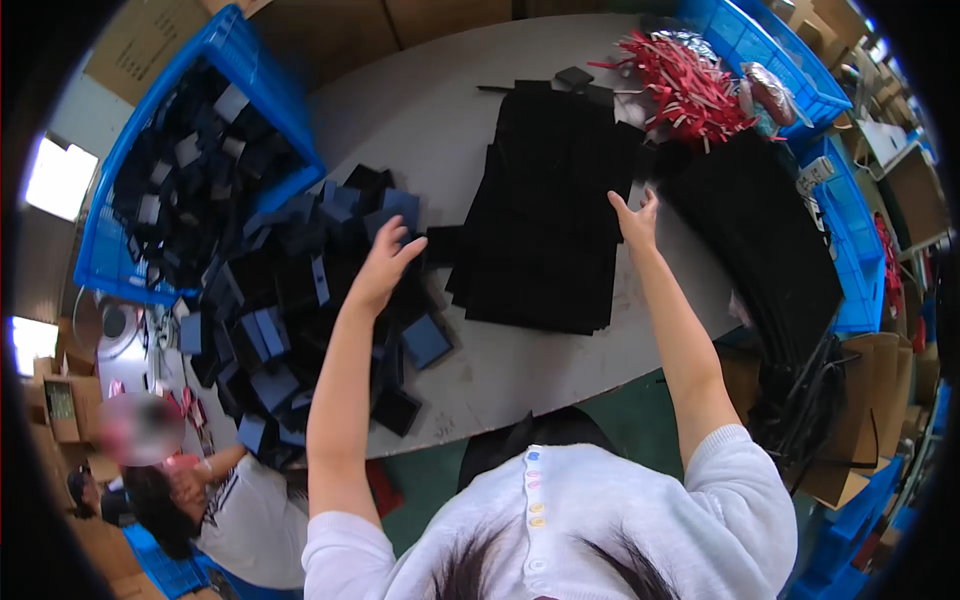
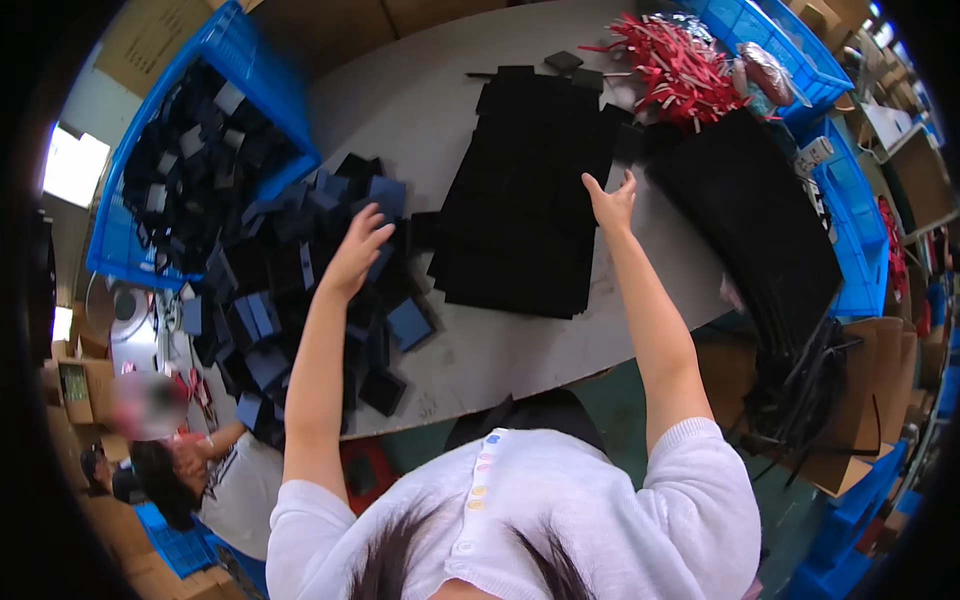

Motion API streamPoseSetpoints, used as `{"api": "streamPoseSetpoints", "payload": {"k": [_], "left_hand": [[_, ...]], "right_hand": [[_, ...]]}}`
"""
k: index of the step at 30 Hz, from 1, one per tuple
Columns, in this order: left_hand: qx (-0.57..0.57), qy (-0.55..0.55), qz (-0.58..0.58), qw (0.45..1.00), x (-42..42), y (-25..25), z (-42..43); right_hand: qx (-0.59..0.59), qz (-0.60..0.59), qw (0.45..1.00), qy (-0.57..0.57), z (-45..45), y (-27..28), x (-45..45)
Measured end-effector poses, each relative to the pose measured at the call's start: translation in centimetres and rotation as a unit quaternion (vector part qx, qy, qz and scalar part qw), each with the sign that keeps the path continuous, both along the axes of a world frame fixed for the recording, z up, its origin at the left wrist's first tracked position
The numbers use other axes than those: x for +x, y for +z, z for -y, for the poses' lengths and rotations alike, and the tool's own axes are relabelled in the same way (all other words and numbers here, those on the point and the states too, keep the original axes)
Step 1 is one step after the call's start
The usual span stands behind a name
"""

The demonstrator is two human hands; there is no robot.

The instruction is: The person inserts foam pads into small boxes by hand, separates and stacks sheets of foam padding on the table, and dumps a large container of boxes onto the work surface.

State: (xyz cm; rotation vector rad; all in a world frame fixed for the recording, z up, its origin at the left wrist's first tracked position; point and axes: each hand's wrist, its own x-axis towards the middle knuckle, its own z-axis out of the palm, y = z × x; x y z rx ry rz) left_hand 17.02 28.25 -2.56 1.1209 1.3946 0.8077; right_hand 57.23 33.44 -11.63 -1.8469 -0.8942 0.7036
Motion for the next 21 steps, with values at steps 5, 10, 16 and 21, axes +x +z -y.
{"api": "streamPoseSetpoints", "payload": {"k": [5,10,16,21], "left_hand": [[-0.128,-0.062,0.096,0.985,3.9,-9.5,-12.5],[-0.201,0.007,0.174,0.964,8.1,-17.0,-19.3],[-0.141,-0.029,0.146,0.979,11.3,-14.6,-20.4],[-0.065,0.061,0.135,0.987,8.6,-13.2,-19.3]], "right_hand": [[-0.132,-0.22,0.966,0.035,-2.6,-2.6,3.7],[-0.179,-0.447,0.872,0.091,-5.1,-10.6,8.5],[-0.14,-0.472,0.863,0.113,-6.4,-5.1,5.2],[-0.174,-0.468,0.855,0.139,-10.3,-4.0,2.7]]}}
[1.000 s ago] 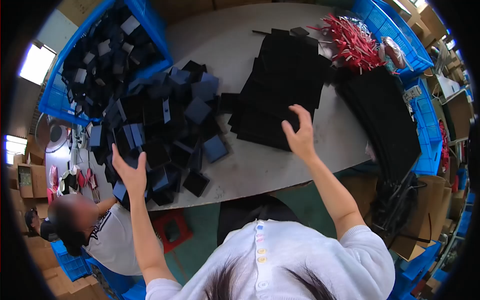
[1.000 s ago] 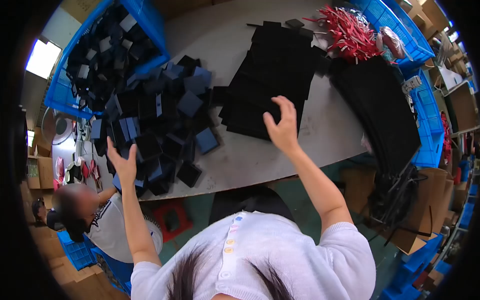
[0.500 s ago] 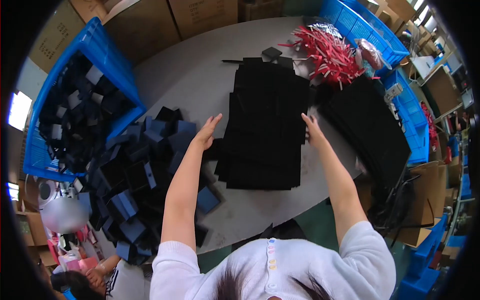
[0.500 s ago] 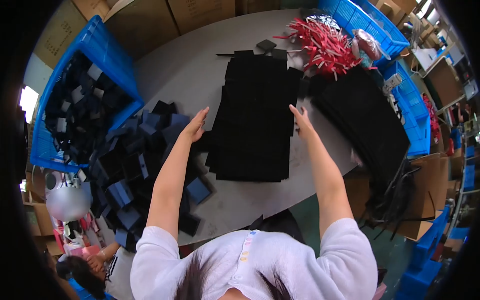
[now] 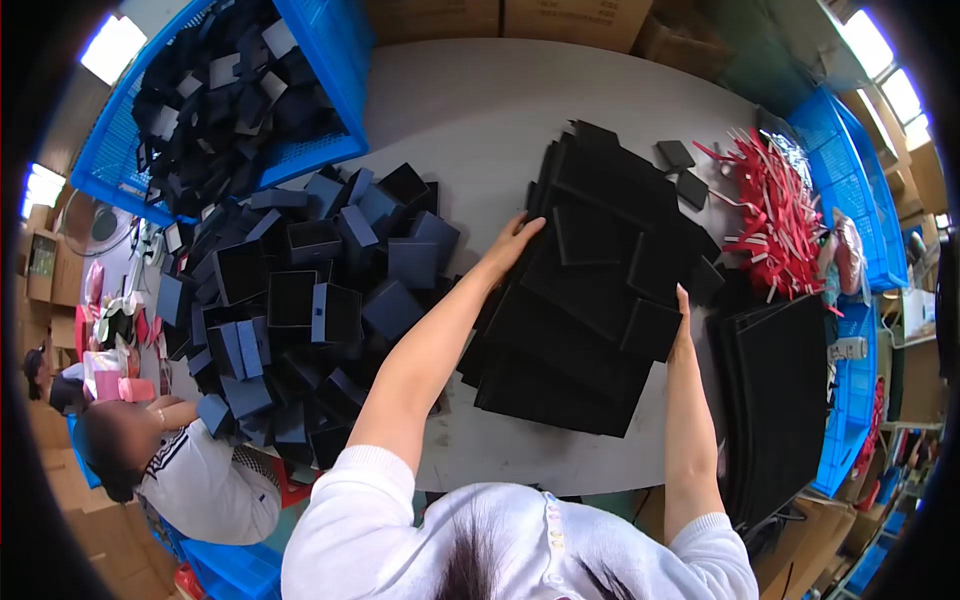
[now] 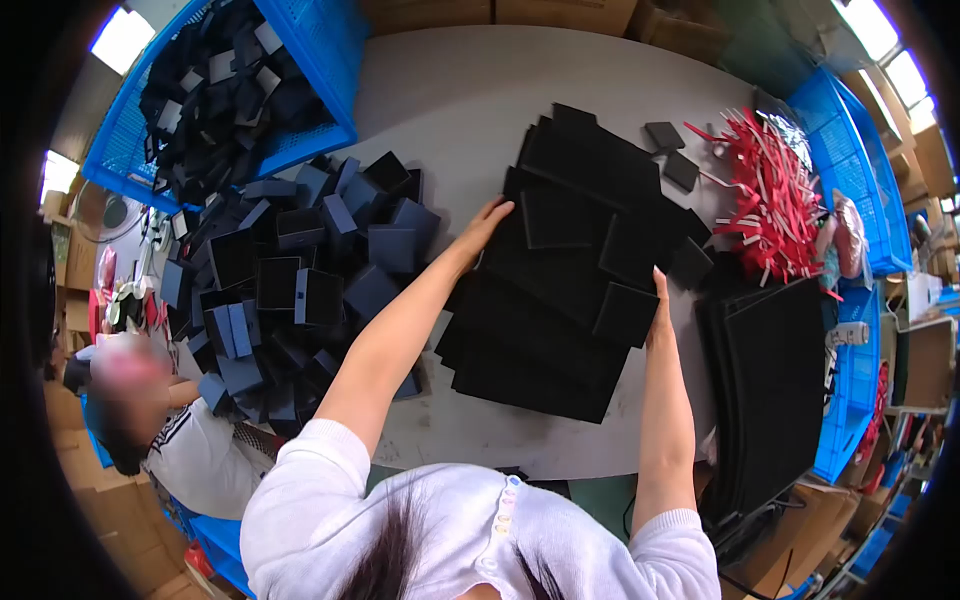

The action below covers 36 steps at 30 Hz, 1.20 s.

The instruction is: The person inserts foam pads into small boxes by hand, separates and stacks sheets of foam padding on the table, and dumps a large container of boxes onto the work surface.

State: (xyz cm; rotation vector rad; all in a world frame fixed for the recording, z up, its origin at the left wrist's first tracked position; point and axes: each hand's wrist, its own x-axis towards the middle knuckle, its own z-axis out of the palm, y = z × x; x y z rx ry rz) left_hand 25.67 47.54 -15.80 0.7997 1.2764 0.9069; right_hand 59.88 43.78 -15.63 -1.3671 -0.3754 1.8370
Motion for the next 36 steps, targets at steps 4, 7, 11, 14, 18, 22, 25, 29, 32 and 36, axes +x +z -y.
{"api": "streamPoseSetpoints", "payload": {"k": [4,7,11,14,18,22,25,29,32,36], "left_hand": [[0.115,0.109,-0.016,0.987,-5.1,3.5,4.0],[0.116,0.187,-0.096,0.971,-9.5,6.9,6.5],[0.045,0.315,-0.16,0.934,-13.4,12.0,9.8],[-0.007,0.396,-0.058,0.916,-18.8,11.9,11.3],[0.244,0.25,-0.617,0.706,-13.0,19.2,11.7],[0.133,-0.077,-0.818,0.554,-6.9,15.3,6.3],[0.112,-0.127,-0.861,0.479,-7.0,13.6,4.5],[0.107,-0.134,-0.864,0.473,-7.1,13.5,4.2],[0.083,-0.144,-0.856,0.49,-6.9,13.6,4.3],[0.038,-0.15,-0.853,0.499,-5.3,14.7,3.9]], "right_hand": [[0.022,-0.009,0.997,0.067,-3.2,4.5,-5.1],[-0.003,-0.07,0.986,0.152,-6.1,6.8,-10.4],[0.038,-0.102,0.962,0.248,-8.2,9.7,-20.0],[0.032,-0.2,0.926,0.318,-10.8,6.6,-26.1],[0.073,-0.259,0.913,0.308,-12.3,4.6,-30.9],[0.084,-0.198,0.941,0.262,-12.3,7.5,-27.9],[0.386,0.29,0.842,0.24,-14.7,2.2,-21.8],[0.369,0.696,0.61,0.086,-16.8,-2.8,-1.3],[0.095,0.806,0.582,0.049,-15.4,-4.4,10.2],[-0.015,0.79,0.598,0.134,-12.4,-4.5,13.2]]}}
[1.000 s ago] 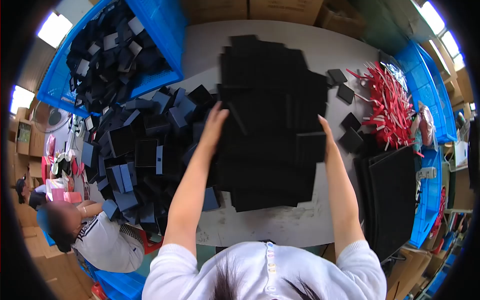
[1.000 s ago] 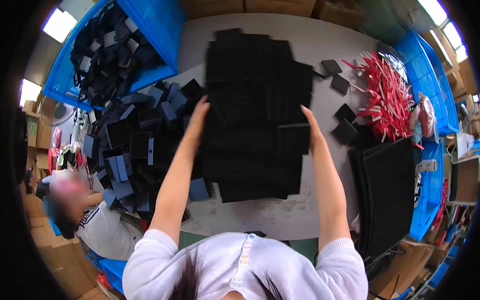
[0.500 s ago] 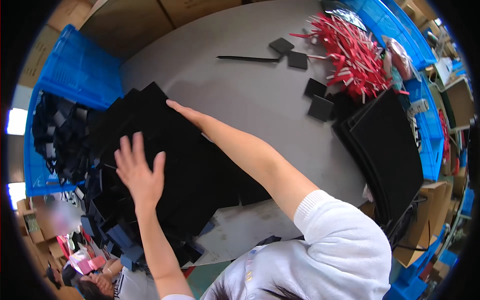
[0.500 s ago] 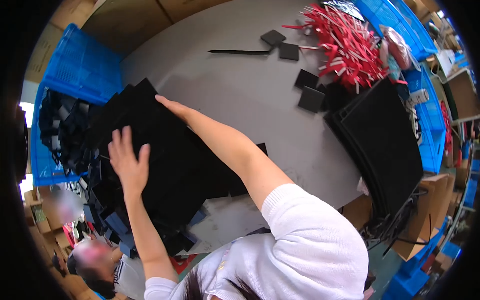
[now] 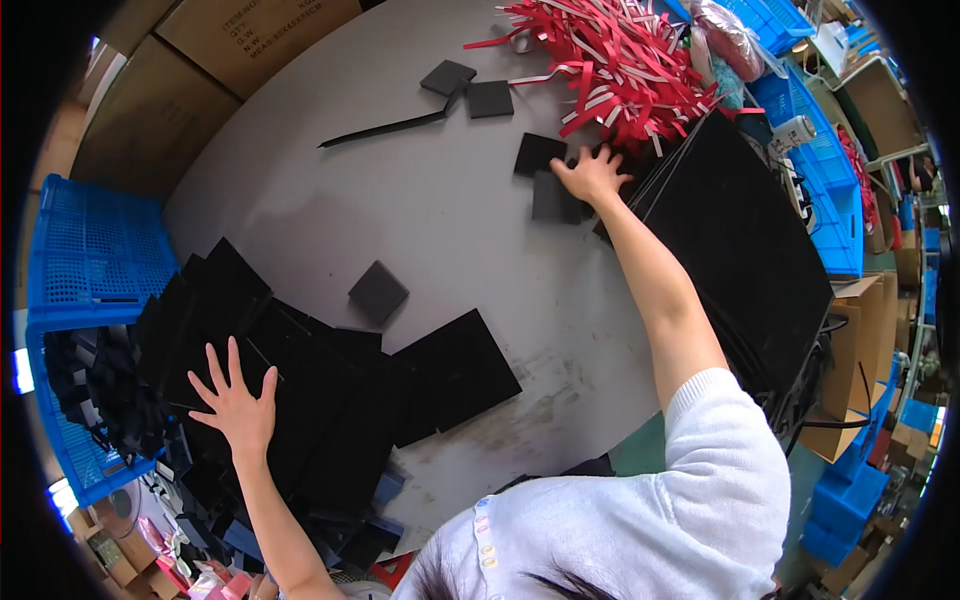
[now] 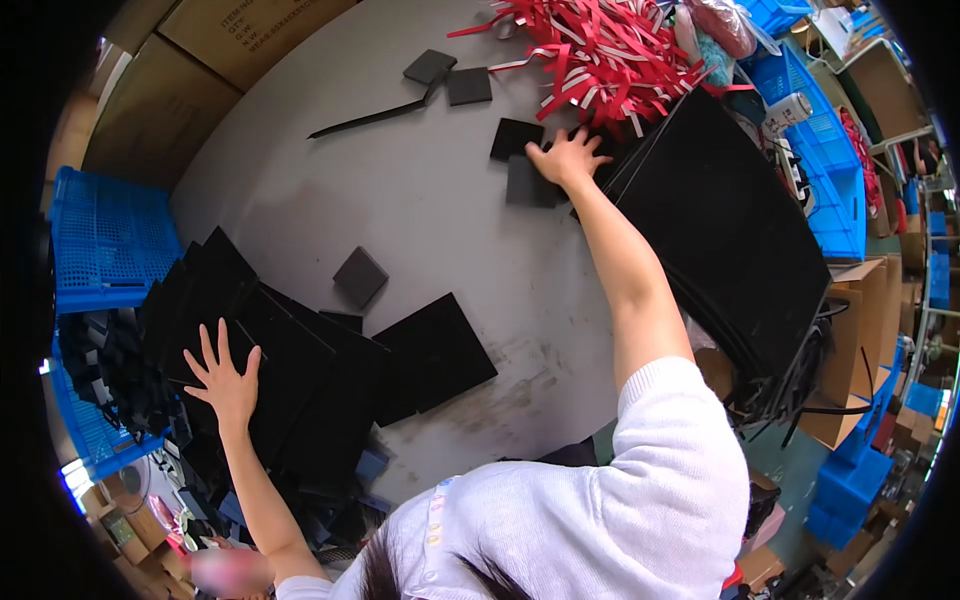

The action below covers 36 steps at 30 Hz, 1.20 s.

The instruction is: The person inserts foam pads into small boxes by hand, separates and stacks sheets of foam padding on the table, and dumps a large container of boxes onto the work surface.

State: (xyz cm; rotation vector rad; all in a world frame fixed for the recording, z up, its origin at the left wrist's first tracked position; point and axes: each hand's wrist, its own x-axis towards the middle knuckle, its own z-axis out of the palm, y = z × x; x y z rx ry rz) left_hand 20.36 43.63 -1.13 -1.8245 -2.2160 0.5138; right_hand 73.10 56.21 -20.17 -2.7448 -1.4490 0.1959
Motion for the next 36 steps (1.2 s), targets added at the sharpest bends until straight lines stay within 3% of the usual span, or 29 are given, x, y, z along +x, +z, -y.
{"api": "streamPoseSetpoints", "payload": {"k": [1,5,6,9,13,17,19,24,27,30,31,33,35,36], "left_hand": [[-0.009,0.015,-0.004,1.0,0.5,0.4,0.1],[0.082,-0.092,0.087,0.989,4.9,2.7,1.3],[0.07,-0.133,0.149,0.977,6.7,3.2,1.6],[0.014,-0.219,0.311,0.925,12.8,2.0,1.5],[-0.133,-0.215,0.375,0.892,20.4,-5.0,-1.4],[-0.239,-0.097,0.355,0.898,23.1,-11.2,-9.0],[-0.226,-0.092,0.342,0.907,22.9,-13.0,-12.7],[-0.189,-0.055,0.347,0.917,22.3,-17.2,-18.9],[-0.126,-0.035,0.431,0.893,21.8,-20.2,-19.8],[-0.083,-0.044,0.442,0.892,22.1,-20.7,-19.5],[-0.087,-0.013,0.483,0.871,22.2,-20.1,-19.2],[-0.085,0.028,0.525,0.846,22.1,-19.5,-18.5],[-0.027,0.082,0.745,0.661,21.8,-19.4,-17.7],[-0.037,0.134,0.823,0.551,22.2,-15.9,-16.4]], "right_hand": [[-0.069,-0.036,0.996,0.041,0.7,1.9,-1.3],[-0.037,-0.236,0.95,0.202,6.4,5.3,-7.5],[0.02,-0.199,0.947,0.25,7.0,5.4,-8.0],[0.089,-0.238,0.932,0.259,2.9,4.4,-5.6],[0.142,-0.209,0.923,0.291,-6.6,2.0,-4.5],[0.107,-0.139,0.917,0.357,-15.4,0.9,-5.6],[0.017,-0.066,0.94,0.334,-18.6,1.0,-6.5],[-0.005,-0.018,0.938,0.346,-23.3,-0.6,-7.8],[0.046,-0.058,0.929,0.362,-23.6,-2.4,-7.7],[0.252,-0.085,0.89,0.369,-20.0,-4.0,-8.2],[0.25,-0.083,0.888,0.376,-18.8,-3.6,-8.6],[0.312,-0.25,0.866,0.299,-16.1,-2.7,-9.5],[0.203,-0.488,0.818,0.227,-12.1,-0.5,-10.2],[0.132,-0.593,0.766,0.211,-9.2,2.1,-10.6]]}}
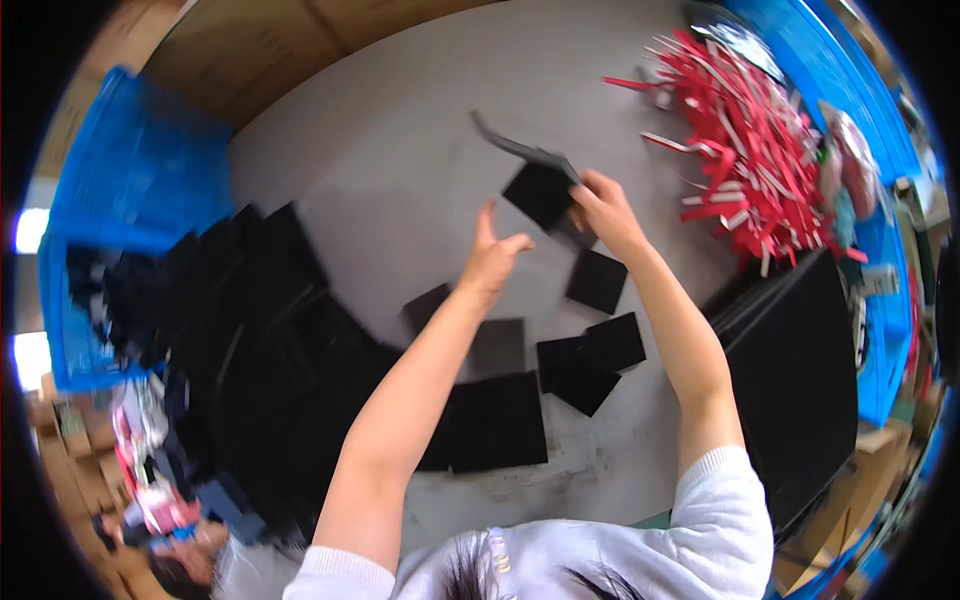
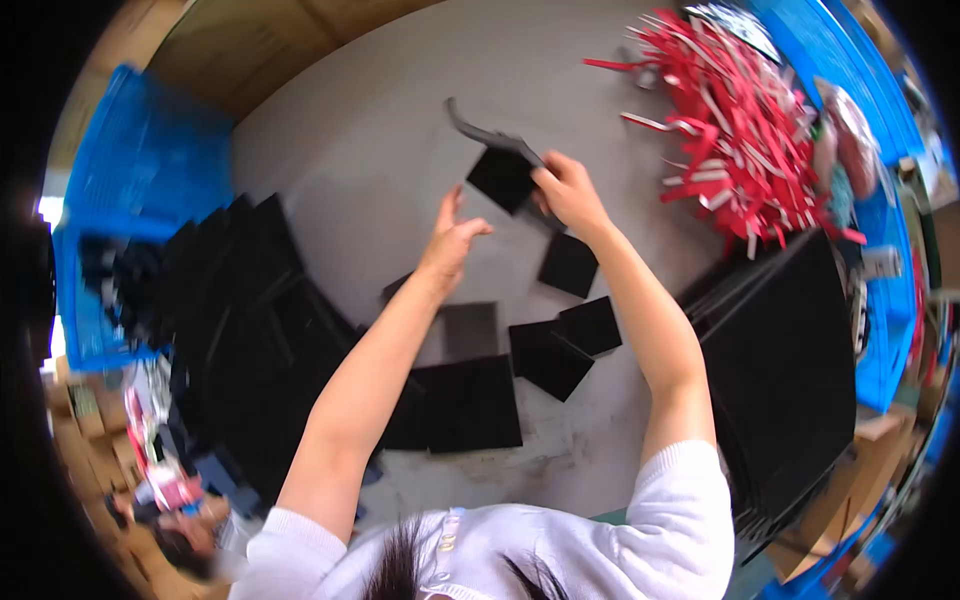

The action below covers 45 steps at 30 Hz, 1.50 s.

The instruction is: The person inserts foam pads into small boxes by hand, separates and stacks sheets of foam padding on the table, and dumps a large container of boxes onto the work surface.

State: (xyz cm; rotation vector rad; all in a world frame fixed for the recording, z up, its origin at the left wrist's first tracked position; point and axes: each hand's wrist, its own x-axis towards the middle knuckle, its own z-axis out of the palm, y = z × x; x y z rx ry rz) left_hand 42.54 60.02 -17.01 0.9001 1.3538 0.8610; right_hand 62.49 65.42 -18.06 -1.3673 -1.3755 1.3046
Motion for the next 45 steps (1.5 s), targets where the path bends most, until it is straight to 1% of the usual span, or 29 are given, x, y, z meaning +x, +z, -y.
{"api": "streamPoseSetpoints", "payload": {"k": [1,3,7,9,13,14,16,17,19,21,22,24,25,26,27,28,29,30,31,32,33,34,35,36,37,39,40,43,45], "left_hand": [[-0.032,0.047,0.131,0.99,0.5,4.2,1.7],[-0.04,0.049,0.349,0.935,0.3,6.6,5.2],[0.013,0.001,0.177,0.984,-0.8,9.0,14.0],[0.099,-0.041,0.031,0.994,-1.1,10.5,19.0],[0.055,-0.165,0.042,0.984,-2.1,14.8,27.6],[0.052,-0.192,0.023,0.98,-2.6,15.9,29.1],[-0.06,-0.281,-0.019,0.958,-4.1,20.0,31.2],[-0.055,-0.278,-0.02,0.959,-5.3,20.2,32.4],[0.19,-0.166,-0.069,0.965,-8.0,20.2,34.1],[0.273,-0.035,-0.126,0.953,-12.6,21.8,33.6],[0.23,0.042,-0.09,0.968,-15.0,23.2,33.1],[0.261,0.174,-0.184,0.932,-20.7,23.6,30.8],[0.245,0.222,-0.064,0.942,-24.4,22.8,29.0],[0.269,0.272,-0.204,0.901,-28.1,22.0,27.4],[0.23,0.349,-0.251,0.873,-29.5,23.2,26.9],[0.274,0.355,-0.479,0.755,-33.6,21.7,26.0],[0.315,0.356,-0.497,0.726,-30.2,25.6,27.9],[0.414,0.384,-0.448,0.693,-32.6,22.3,26.6],[0.386,0.373,-0.401,0.742,-30.4,22.6,27.6],[0.368,0.331,-0.355,0.793,-26.1,23.9,28.8],[0.388,0.245,-0.354,0.815,-23.3,23.1,29.5],[0.396,0.176,-0.314,0.845,-19.6,22.2,30.3],[0.407,0.103,-0.322,0.849,-16.2,20.9,30.9],[0.345,0.022,-0.3,0.889,-13.0,19.7,31.9],[0.357,-0.041,-0.289,0.888,-11.0,15.9,31.8],[0.354,-0.164,-0.297,0.872,-7.0,9.8,31.8],[0.289,-0.205,-0.304,0.884,-5.3,7.6,31.5],[0.231,-0.229,-0.332,0.885,-0.8,2.7,28.3],[0.243,-0.219,-0.35,0.878,1.4,0.7,25.2]], "right_hand": [[-0.084,-0.097,0.99,0.065,3.2,3.0,-0.5],[-0.135,-0.193,0.97,0.065,9.6,7.2,-2.0],[-0.068,-0.052,0.993,0.085,19.4,9.8,-0.1],[-0.101,-0.112,0.987,0.057,23.7,10.3,0.1],[-0.032,0.071,0.991,0.111,32.6,13.3,-1.0],[0.041,0.093,0.99,0.1,34.3,14.1,-1.5],[0.036,-0.047,0.998,-0.016,37.4,14.8,-1.3],[0.049,-0.107,0.991,-0.071,38.8,15.4,-0.8],[0.15,-0.132,0.977,-0.076,41.4,16.4,2.1],[0.2,-0.202,0.958,-0.048,44.5,16.5,6.1],[0.132,-0.238,0.957,-0.098,46.5,17.1,7.7],[0.011,-0.294,0.937,-0.186,50.8,17.2,11.6],[-0.041,-0.316,0.921,-0.227,53.0,16.7,14.2],[0.011,-0.294,0.941,-0.168,55.1,15.5,18.0],[0.061,-0.265,0.955,-0.117,57.2,14.7,21.8],[0.083,-0.23,0.941,-0.234,59.7,15.4,24.0],[0.047,-0.222,0.837,-0.497,59.7,18.8,22.6],[0.119,-0.136,0.843,-0.506,62.5,18.1,26.4],[0.142,-0.197,0.801,-0.548,66.3,16.8,33.2],[0.13,-0.123,0.806,-0.564,69.9,16.3,38.2],[-0.016,0.008,0.741,-0.671,71.4,17.3,39.6],[-0.239,0.281,0.706,-0.605,72.7,18.0,40.7],[-0.442,0.505,0.59,-0.449,74.1,18.5,41.9],[-0.453,0.608,0.551,-0.349,72.7,20.6,38.4],[-0.455,0.697,0.5,-0.238,70.9,22.2,35.3],[-0.196,0.621,0.681,-0.335,64.8,21.8,29.4],[-0.076,0.365,0.845,-0.383,62.2,18.3,28.3],[-0.042,0.29,0.921,-0.255,49.4,16.0,15.2],[-0.026,0.329,0.926,-0.184,42.6,11.9,11.6]]}}
